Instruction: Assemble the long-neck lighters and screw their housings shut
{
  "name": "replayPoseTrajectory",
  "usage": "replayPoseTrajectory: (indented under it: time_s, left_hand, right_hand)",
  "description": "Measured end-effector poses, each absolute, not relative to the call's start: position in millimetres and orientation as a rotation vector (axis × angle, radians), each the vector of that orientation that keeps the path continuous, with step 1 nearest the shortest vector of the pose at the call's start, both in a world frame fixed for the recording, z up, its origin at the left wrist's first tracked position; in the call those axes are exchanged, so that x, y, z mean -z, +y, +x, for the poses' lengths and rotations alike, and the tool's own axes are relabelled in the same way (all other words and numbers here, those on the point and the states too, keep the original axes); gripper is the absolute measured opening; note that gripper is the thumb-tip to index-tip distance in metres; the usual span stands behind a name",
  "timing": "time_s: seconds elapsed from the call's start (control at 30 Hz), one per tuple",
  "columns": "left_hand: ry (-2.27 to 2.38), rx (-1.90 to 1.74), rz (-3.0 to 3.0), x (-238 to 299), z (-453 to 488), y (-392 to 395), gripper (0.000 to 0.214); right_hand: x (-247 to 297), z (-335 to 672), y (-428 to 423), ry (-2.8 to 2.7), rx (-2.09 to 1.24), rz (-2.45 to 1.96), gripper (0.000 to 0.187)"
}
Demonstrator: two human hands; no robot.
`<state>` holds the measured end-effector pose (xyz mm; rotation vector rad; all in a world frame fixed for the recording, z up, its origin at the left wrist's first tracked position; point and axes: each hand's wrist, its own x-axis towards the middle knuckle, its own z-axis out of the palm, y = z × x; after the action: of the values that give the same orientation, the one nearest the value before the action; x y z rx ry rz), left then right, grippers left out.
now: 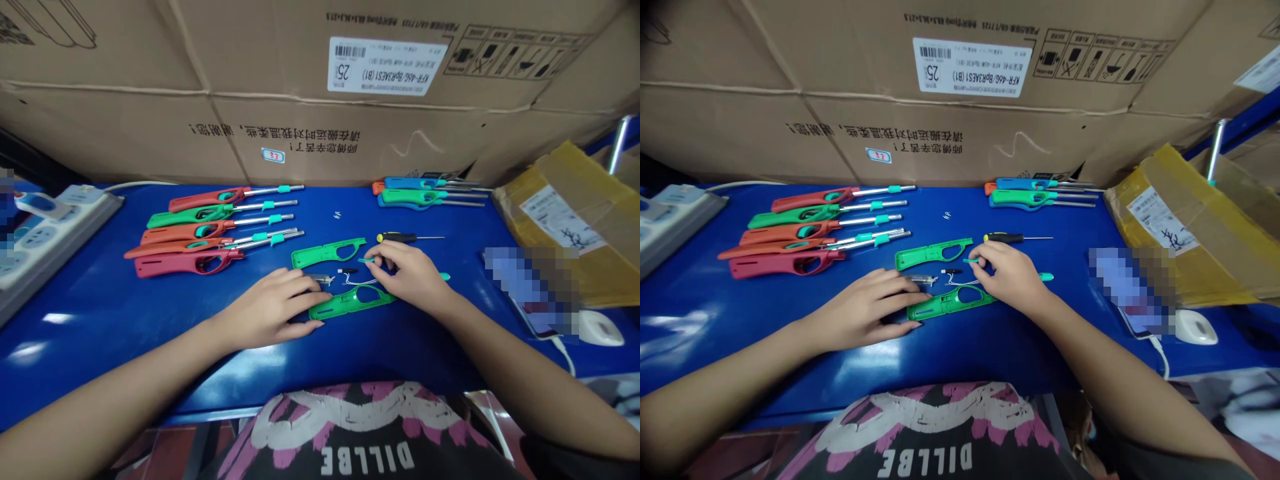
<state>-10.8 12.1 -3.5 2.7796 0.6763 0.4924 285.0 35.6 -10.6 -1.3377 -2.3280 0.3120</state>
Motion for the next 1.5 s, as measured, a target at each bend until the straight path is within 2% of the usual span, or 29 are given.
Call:
replayPoseTrajectory:
  time_s: [0.2,0.4,0.47,0.6,0.8,1.23,1.4,1.5]
  left_hand:
    - [0.603,-0.473,2.786,-1.0,-16.5,16.7,0.034]
    - [0.716,-0.538,2.736,-9.9,-21.1,19.9,0.035]
    - [0.770,-0.508,2.728,-9.5,-22.1,21.7,0.036]
    - [0.879,-0.467,2.714,0.1,-22.2,27.4,0.033]
    - [0.833,-0.696,2.523,11.6,-20.5,33.2,0.023]
    - [0.830,-0.772,2.552,5.5,-18.1,28.0,0.018]
    - [0.685,-0.621,2.708,1.4,-15.7,20.7,0.034]
    - [0.650,-0.580,2.733,3.9,-15.5,19.6,0.034]
  right_hand:
    - [-4.7,288.2,33.6,-2.549,-0.444,-1.067,0.026]
    - [-31.9,322.7,28.9,-2.679,-0.427,-1.231,0.017]
    - [-30.6,334.7,26.5,-2.690,-0.448,-1.331,0.022]
    - [-18.6,344.4,24.1,-2.597,-0.528,-1.332,0.009]
    - [-11.5,334.8,21.9,-2.469,-0.601,-1.308,0.004]
    - [-11.4,321.9,13.2,-2.400,-0.740,-1.316,0.003]
    - [-12.2,317.8,12.4,-2.377,-0.709,-1.319,0.004]
    - [-11.9,315.6,13.1,-2.370,-0.703,-1.298,0.008]
